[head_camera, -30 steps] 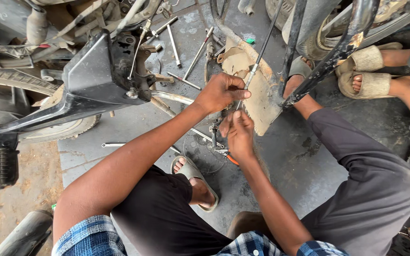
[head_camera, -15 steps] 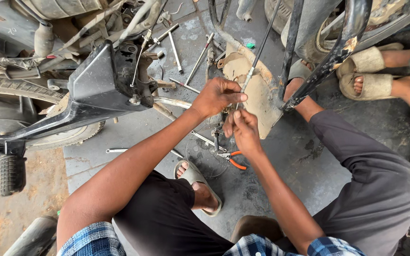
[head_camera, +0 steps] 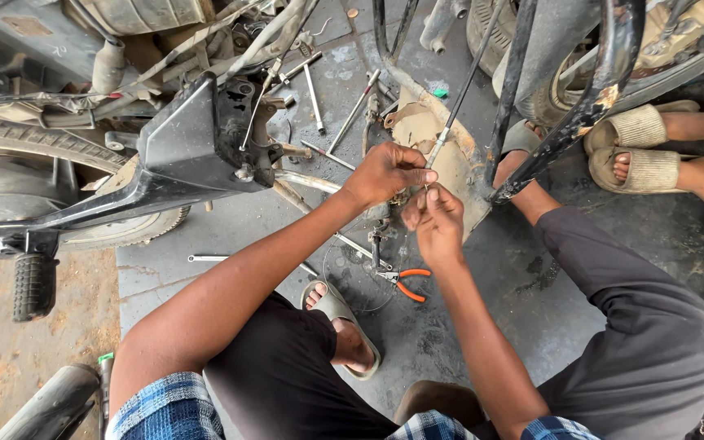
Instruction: The person works on the internal components of a motorcycle while sitting on the ground, handling a small mechanical part and thin wires with their hands and with assistance from another person who holds elements in place.
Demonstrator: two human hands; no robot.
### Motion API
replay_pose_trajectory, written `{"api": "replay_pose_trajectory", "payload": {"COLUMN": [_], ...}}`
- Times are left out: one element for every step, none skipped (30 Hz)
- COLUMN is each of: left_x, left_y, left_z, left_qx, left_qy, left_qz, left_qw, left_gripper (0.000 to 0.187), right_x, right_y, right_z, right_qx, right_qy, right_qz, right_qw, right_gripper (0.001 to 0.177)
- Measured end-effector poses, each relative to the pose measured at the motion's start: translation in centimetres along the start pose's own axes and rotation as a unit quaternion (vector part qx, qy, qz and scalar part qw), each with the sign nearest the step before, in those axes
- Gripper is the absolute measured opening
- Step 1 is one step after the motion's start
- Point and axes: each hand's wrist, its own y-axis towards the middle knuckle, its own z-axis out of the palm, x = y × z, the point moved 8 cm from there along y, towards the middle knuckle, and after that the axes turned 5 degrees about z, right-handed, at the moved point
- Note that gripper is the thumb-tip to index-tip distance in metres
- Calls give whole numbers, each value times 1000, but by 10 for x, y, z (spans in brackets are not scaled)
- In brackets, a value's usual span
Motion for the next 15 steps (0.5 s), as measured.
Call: {"api": "replay_pose_trajectory", "payload": {"left_x": [0,-1,-2,-4,-7,-8,-9,-10,-11,-11,-10,-9,-8,-6,-4], "left_y": [0,-2,-1,0,2,3,2,3,4,4,5,6,6,7,8], "left_z": [-3,-4,-2,0,0,-2,-5,-5,-4,-2,-2,1,4,1,2], "left_qx": [-13,-13,-6,1,1,0,-3,-4,2,9,4,12,23,20,26], "left_qy": [35,34,37,40,38,80,123,124,137,150,152,119,83,83,51], "left_qz": [0,0,-2,-4,-2,-9,-19,-19,-13,-7,-8,0,8,7,9], "left_qw": [999,999,999,999,999,997,992,992,990,989,988,993,996,996,998], "left_gripper": [28,28,30,32,32,31,31,31,32,34,34,33,31,31,31], "right_x": [-1,-8,-11,-12,-16,-19,-19,-20,-22,-21,-12,-6,-4,4,12], "right_y": [-1,-3,-6,-10,-15,-18,-17,-16,-15,-15,-11,-8,-3,4,4], "right_z": [1,5,6,7,11,14,11,9,8,4,-2,-5,-5,-11,-16], "right_qx": [-1,4,8,7,35,63,64,77,92,94,72,50,51,22,-11], "right_qy": [0,-56,-114,-117,-131,-146,-145,-124,-101,-98,-95,-92,-92,-71,-50], "right_qz": [1,29,55,54,66,79,79,86,93,95,65,35,37,15,-6], "right_qw": [1000,998,992,992,989,984,984,986,986,986,991,994,994,997,999], "right_gripper": [30,32,34,34,35,35,35,33,31,31,31,31,31,28,26]}}
